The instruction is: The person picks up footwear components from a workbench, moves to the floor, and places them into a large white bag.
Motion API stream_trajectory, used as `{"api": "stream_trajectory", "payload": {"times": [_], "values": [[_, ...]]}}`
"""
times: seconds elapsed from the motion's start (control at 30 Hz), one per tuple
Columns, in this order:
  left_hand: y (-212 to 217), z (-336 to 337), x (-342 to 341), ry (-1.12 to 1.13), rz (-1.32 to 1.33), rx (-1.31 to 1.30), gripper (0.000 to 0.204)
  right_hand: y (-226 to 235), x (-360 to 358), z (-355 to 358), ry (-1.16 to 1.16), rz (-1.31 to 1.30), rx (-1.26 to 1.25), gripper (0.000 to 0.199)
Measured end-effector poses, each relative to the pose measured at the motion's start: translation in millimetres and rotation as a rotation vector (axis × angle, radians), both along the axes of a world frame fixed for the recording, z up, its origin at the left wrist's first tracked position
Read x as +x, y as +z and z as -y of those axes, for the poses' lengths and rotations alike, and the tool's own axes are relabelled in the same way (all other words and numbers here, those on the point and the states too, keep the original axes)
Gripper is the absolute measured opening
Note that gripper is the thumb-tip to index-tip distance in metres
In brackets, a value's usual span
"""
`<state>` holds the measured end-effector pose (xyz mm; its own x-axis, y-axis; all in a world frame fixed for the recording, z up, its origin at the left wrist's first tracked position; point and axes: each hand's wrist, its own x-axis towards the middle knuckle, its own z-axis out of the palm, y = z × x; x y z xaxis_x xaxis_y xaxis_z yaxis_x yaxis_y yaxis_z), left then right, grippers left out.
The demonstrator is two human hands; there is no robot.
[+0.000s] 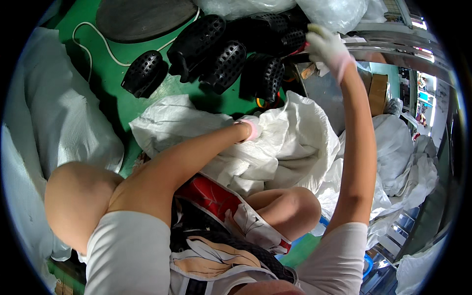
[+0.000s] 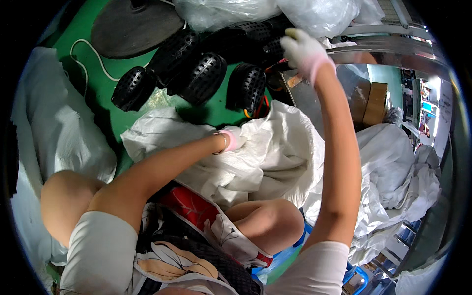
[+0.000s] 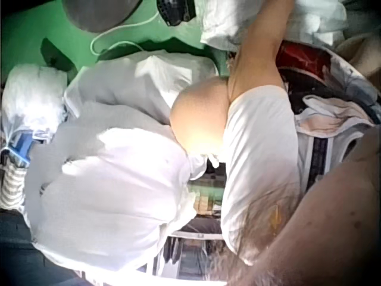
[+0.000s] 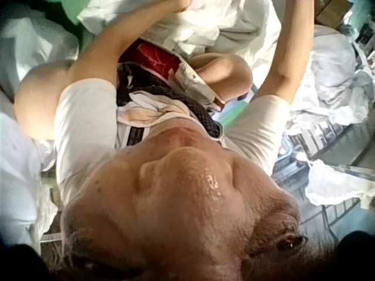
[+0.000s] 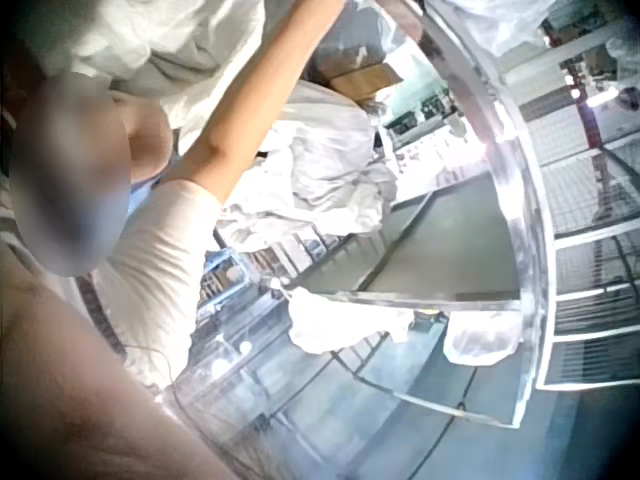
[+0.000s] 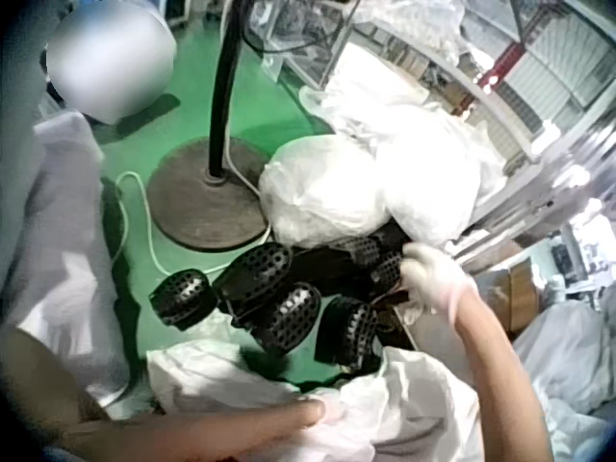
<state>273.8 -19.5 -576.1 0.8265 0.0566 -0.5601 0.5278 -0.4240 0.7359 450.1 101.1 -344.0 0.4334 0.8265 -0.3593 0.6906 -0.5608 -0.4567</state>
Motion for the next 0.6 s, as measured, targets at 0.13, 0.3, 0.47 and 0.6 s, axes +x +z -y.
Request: {"api": "stream_trajectory", "payload": {"times": [0.13,0.3,0.47,0.6], "values": [[-20,-16,-27,0.156,-0.1,-0.129,0.053,-34,52,-88,-0.001,0.213,-0.229,0.05],[-25,-45,-67,0.062,-0.337,-0.124,0.055,-35,138,-152,-0.362,0.324,-0.217,0.055],[-107,-9,-69,0.148,-0.277,0.05,0.041,-51,138,-172,-0.213,0.471,-0.153,0.055],[-20,-39,-66,0.042,-0.256,0.216,0.039,-51,129,-161,-0.053,0.637,-0.113,0.055]]}}
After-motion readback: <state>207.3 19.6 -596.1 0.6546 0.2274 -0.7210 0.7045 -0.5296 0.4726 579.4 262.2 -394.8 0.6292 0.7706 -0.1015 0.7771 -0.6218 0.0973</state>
